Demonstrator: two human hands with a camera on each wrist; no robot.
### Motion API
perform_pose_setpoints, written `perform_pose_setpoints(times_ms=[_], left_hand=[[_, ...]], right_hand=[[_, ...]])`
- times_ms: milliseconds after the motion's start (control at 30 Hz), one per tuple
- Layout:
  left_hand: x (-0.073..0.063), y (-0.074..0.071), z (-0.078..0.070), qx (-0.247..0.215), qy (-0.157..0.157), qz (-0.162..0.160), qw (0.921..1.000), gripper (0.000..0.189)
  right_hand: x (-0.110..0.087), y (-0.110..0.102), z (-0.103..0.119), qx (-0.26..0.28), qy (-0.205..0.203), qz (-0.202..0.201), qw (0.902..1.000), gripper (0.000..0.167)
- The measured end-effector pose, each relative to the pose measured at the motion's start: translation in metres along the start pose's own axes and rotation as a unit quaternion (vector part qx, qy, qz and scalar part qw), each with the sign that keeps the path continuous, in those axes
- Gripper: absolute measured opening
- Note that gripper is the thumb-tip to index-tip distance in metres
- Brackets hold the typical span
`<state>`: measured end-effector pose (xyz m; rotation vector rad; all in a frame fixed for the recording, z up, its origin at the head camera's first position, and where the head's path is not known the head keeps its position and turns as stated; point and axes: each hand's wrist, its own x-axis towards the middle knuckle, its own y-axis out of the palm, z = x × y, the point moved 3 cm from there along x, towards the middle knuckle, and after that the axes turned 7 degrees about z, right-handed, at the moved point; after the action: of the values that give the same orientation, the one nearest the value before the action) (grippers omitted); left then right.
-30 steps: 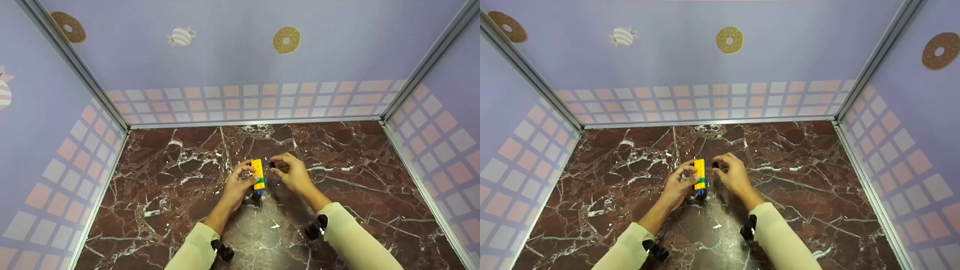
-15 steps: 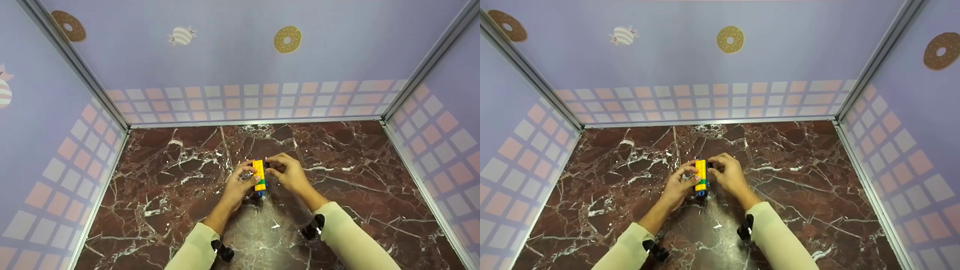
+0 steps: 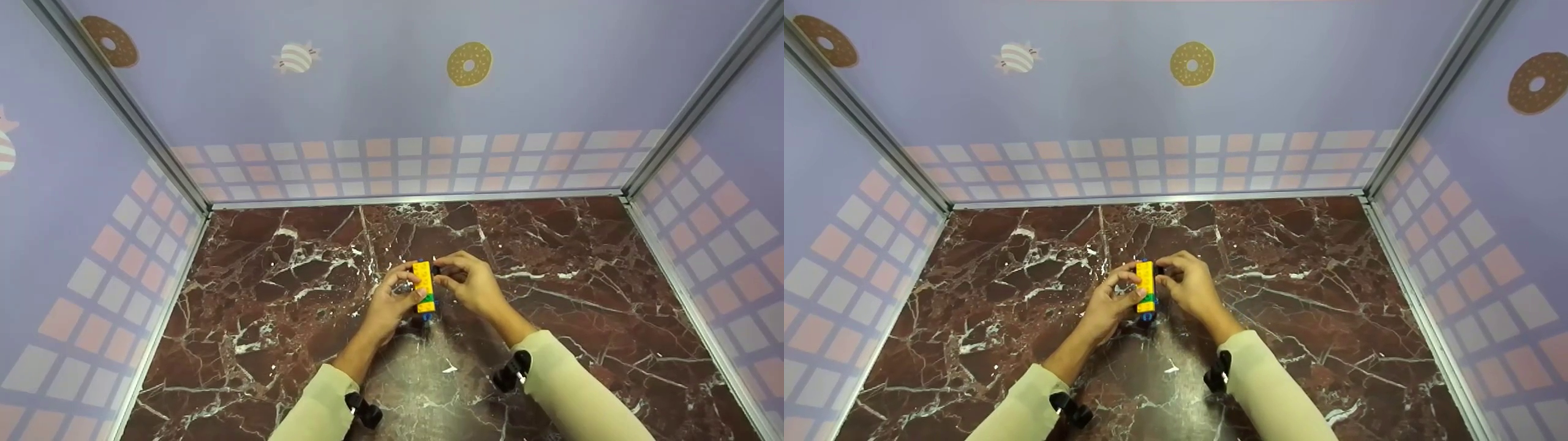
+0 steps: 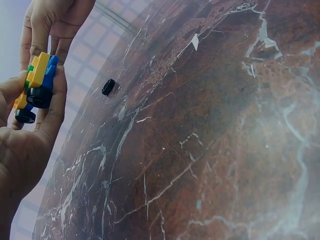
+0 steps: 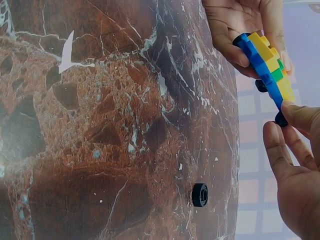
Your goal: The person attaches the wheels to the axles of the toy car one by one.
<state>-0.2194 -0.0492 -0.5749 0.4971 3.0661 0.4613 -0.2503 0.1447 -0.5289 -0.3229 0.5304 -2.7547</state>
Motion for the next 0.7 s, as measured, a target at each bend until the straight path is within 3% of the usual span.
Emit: perform_pose_setpoints(times_ms=[400, 700], left_hand=[[0.0020, 0.0000, -0.0005, 0.033, 0.033, -0.005, 0.9989, 0.030], [0.0011, 0.0030, -0.0009, 0.018, 0.042, -0.002, 0.9990, 0.034]], right_hand=[[0.0002, -0.0024, 0.0045, -0.016, -0.005, 0.008, 0.9998, 0.032], [-0.0006, -0.0030, 0.0049, -0.007, -0.010, 0.008, 0.9999, 0.033]])
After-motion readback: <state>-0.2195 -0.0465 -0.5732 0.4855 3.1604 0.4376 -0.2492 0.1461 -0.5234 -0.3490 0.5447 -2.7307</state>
